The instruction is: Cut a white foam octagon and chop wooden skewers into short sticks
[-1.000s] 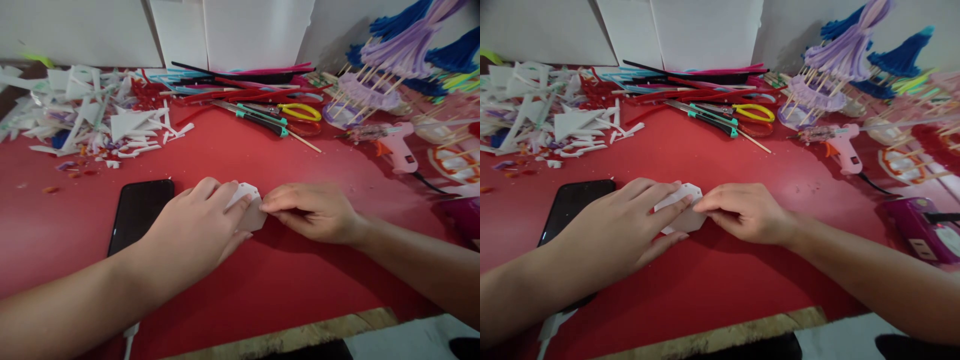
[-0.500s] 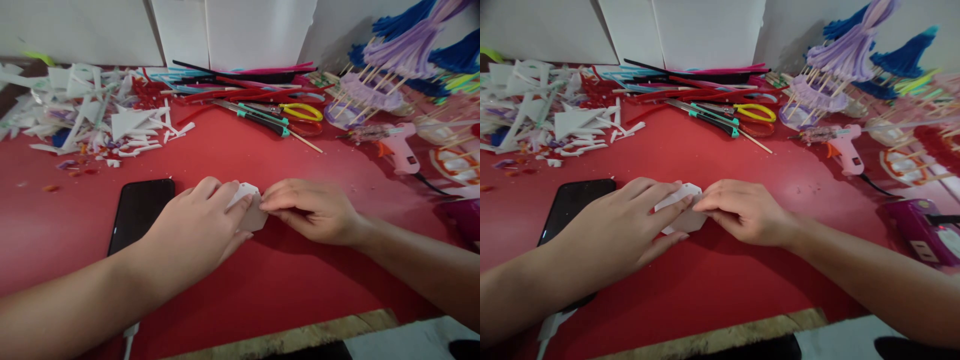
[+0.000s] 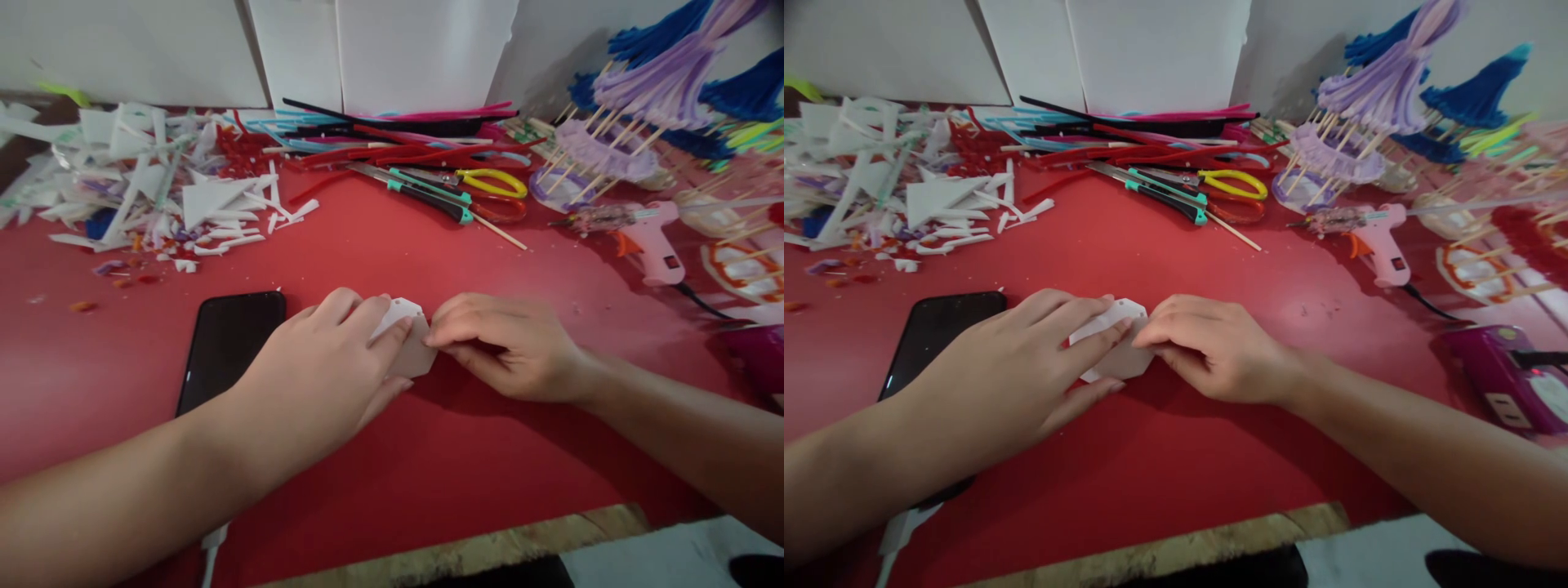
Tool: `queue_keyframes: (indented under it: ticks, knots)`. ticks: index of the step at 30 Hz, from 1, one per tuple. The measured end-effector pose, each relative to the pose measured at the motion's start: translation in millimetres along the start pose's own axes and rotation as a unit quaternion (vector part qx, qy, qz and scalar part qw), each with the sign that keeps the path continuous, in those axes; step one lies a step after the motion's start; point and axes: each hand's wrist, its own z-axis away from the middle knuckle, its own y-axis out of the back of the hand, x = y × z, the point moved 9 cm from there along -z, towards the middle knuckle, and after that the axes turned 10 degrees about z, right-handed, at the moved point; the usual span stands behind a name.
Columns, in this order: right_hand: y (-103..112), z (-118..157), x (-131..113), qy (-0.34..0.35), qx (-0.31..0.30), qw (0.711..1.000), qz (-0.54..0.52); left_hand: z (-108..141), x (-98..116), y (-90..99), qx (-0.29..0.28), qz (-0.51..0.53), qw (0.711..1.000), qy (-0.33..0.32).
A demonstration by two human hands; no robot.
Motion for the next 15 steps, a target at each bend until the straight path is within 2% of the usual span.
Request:
queue_keyframes:
  ticks: [6,15]
  knots:
    - [1.8,-0.9,3.8,-0.029,0.015,0.999,0.022,0.1,0.1,2.0,0.003,0.001,1.000,0.001]
    - [1.3,0.6,1.5,-0.023,0.007,0.999,0.035,0.0,-2.4,-1.2,-0.007,0.014,1.000,0.015]
